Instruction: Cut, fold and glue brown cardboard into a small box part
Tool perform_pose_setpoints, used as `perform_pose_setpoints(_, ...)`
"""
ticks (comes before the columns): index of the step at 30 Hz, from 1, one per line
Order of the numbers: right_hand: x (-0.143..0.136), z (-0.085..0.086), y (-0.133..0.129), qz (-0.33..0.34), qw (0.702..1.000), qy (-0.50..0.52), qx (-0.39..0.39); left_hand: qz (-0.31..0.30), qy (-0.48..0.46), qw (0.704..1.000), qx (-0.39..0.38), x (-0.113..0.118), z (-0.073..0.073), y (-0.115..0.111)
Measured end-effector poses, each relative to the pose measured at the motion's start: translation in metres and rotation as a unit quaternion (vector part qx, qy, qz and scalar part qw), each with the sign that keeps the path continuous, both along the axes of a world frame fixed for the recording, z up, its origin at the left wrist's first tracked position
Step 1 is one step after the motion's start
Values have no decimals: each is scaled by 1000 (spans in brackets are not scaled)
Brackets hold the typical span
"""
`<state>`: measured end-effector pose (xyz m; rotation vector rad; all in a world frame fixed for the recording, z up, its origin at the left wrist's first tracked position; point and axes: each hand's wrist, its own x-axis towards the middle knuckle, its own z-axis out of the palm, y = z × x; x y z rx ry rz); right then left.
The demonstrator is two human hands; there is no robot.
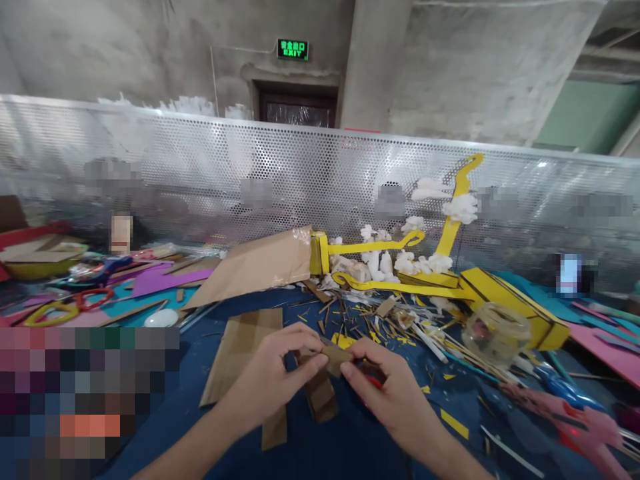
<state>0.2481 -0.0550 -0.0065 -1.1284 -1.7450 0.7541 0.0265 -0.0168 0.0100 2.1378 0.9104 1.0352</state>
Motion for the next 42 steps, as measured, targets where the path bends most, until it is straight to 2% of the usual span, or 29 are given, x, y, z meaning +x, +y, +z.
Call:
perform_pose_setpoints(2, 2, -3, 3, -9, 999, 48, -22, -32, 67, 997, 29, -8, 0, 2)
perform_pose_setpoints(5, 11, -6, 12, -8, 987, 146, -70, -89, 217, 969, 84, -19, -2, 7)
perform_pose_setpoints(8, 17, -6, 18, -11, 966, 235, -110, -121, 278, 947, 108, -23, -6, 14)
perform_pose_setpoints(11, 15, -6, 18, -11, 947, 283, -152, -144, 267, 948, 99, -22, -5, 17)
perform_pose_setpoints(13, 13, -7, 15, 26, 947, 273, -168, -138, 247, 955, 85, -22, -3, 17)
perform_pose_setpoints(17, 11, -10, 11, 86, 963, 217, -132, -94, 212, 970, 67, -24, -4, 17)
perform_pose_setpoints(20, 12, -11, 12, 100, 960, 237, -111, -75, 204, 975, 53, -23, -6, 15)
perform_pose_setpoints(24, 7, -10, 10, 168, 917, 329, -150, -43, 199, 978, 52, -16, -10, 9)
perform_pose_setpoints(27, -6, -12, 4, 185, 882, 399, -172, -60, 198, 975, 82, -7, -14, 2)
perform_pose_setpoints(30, -16, -15, -2, 202, 863, 421, -193, -41, 152, 983, 92, 0, -18, -2)
perform_pose_setpoints(33, -15, -15, -4, 179, 871, 419, -183, -30, 110, 990, 87, 4, -17, -2)
perform_pose_setpoints(35, -9, -13, -3, 140, 894, 394, -160, -25, 89, 992, 88, 4, -15, -1)
perform_pose_setpoints(39, 0, -8, 1, 93, 947, 269, -152, -27, 54, 992, 113, 1, -16, 0)
perform_pose_setpoints(42, -3, -8, 2, 62, 953, 249, -164, -39, 41, 989, 133, -1, -18, 0)
